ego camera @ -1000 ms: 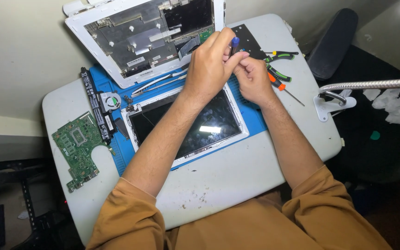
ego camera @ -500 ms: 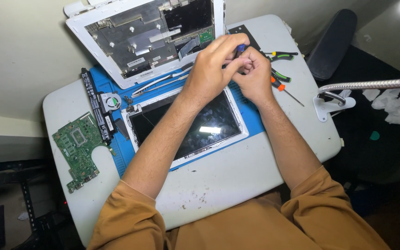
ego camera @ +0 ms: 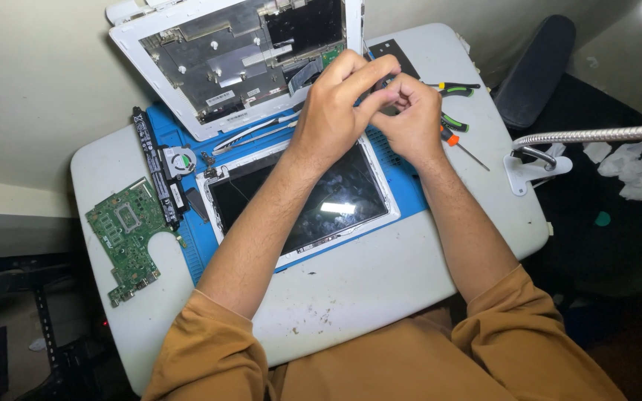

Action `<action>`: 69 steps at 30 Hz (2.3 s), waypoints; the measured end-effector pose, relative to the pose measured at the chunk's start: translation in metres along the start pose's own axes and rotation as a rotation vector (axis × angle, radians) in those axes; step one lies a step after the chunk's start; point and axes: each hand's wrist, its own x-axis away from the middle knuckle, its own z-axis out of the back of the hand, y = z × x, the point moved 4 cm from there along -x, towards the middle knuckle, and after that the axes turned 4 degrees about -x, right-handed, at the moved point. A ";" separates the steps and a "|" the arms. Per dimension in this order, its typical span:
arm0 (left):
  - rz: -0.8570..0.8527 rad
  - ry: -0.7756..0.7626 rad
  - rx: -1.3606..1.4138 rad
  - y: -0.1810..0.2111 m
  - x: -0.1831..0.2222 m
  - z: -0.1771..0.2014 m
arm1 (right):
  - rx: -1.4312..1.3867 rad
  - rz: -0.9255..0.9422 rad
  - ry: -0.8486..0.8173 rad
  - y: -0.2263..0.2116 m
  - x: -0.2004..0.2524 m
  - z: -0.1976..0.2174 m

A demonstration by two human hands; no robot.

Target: Disassembling a laptop to secure hinges and manage internal cables using a screwdriver and brush.

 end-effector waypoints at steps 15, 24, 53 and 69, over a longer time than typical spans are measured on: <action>0.074 -0.045 -0.172 -0.007 0.004 -0.010 | -0.173 -0.141 0.010 0.005 0.001 -0.004; 0.073 -0.045 -0.066 -0.003 0.002 0.001 | -0.228 -0.120 -0.140 -0.015 -0.005 -0.002; 0.344 0.613 0.071 0.018 0.148 0.123 | 0.248 -0.147 -0.418 -0.039 0.092 -0.045; 0.500 0.818 0.113 0.017 0.212 0.118 | 0.399 -0.146 -0.384 -0.033 0.110 -0.065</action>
